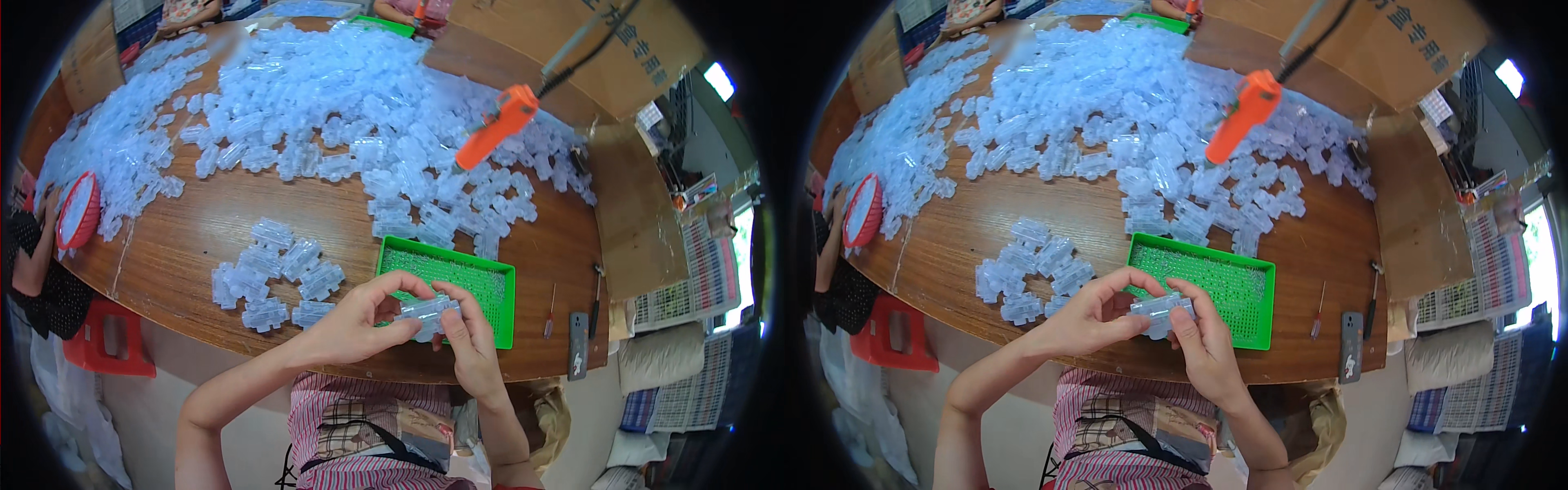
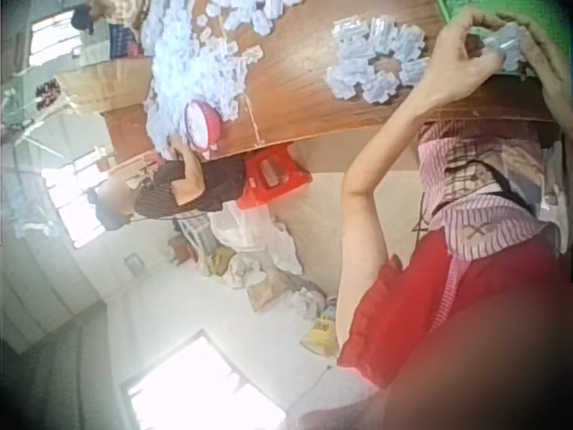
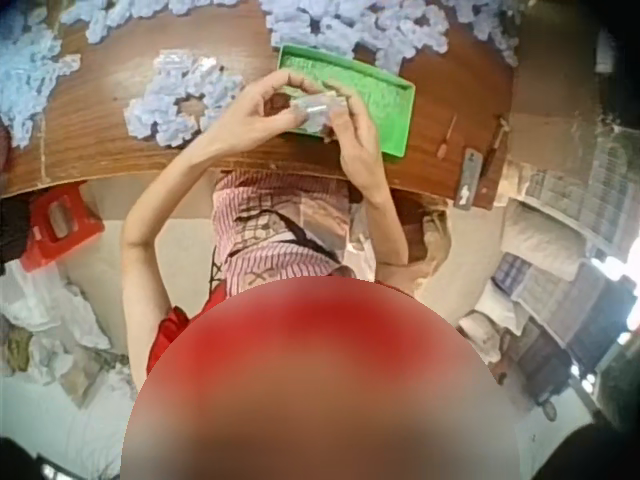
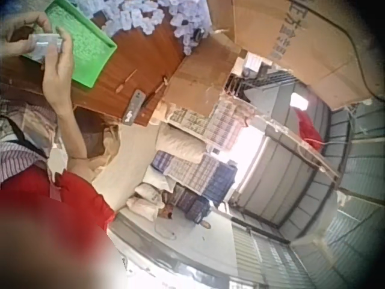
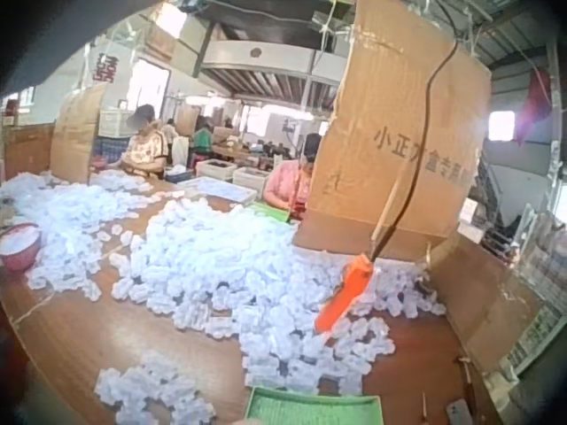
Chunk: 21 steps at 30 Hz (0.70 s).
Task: The person picks up screws from a green tray by hand, places them into a clear plastic housing, and drives them in using an orange power screwdriver before setting the item aside.
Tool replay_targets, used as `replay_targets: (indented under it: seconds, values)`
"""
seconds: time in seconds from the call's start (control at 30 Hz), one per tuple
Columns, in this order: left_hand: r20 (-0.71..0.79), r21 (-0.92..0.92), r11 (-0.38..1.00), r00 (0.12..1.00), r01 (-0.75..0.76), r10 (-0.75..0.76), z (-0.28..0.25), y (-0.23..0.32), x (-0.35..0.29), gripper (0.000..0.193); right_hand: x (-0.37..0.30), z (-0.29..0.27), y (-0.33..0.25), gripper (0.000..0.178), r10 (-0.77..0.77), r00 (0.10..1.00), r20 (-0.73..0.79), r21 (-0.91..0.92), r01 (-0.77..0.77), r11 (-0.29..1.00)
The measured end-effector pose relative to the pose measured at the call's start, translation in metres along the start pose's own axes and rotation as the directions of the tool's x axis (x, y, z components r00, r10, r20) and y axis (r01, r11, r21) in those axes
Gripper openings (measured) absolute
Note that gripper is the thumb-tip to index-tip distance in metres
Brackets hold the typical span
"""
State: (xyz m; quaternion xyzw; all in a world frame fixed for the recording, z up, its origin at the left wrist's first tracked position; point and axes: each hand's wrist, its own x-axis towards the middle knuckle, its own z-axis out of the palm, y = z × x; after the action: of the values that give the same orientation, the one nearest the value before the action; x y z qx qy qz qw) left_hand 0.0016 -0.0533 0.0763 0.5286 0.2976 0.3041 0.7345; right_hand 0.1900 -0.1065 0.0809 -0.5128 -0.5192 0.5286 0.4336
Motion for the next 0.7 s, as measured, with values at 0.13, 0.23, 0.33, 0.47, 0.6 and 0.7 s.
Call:
replay_targets:
  seconds: [0.13,0.23,0.33,0.47,0.6,0.7]
  values:
    - [0.019,0.587,0.693,0.863,-0.418,0.505,0.008,-0.017,-0.001,0.039,-0.013,0.000,0.009,0.037,0.040,0.997,-0.063,0.028,-0.039,0.999]
    - [0.071,0.758,0.533,0.861,-0.375,0.504,0.012,-0.031,-0.003,0.042,-0.022,0.000,0.014,0.035,0.003,0.997,-0.078,-0.072,-0.009,0.997]
    - [0.106,0.769,0.524,0.881,-0.366,0.460,0.014,-0.047,-0.004,0.042,-0.018,-0.030,0.006,0.030,0.119,0.992,-0.045,-0.262,-0.126,0.957]
    - [0.105,0.803,0.486,0.885,-0.345,0.454,0.014,-0.061,-0.002,0.041,0.041,-0.054,-0.018,0.053,-0.252,0.919,-0.302,-0.282,0.166,0.945]
    - [0.099,0.820,0.476,0.897,-0.319,0.430,0.019,-0.062,0.003,0.042,0.110,-0.071,-0.030,0.067,-0.538,0.828,-0.160,-0.351,0.461,0.815]
    - [0.119,0.814,0.483,0.907,-0.323,0.405,0.017,-0.061,0.000,0.042,0.121,-0.072,-0.028,0.062,-0.499,0.866,-0.003,-0.052,0.499,0.865]
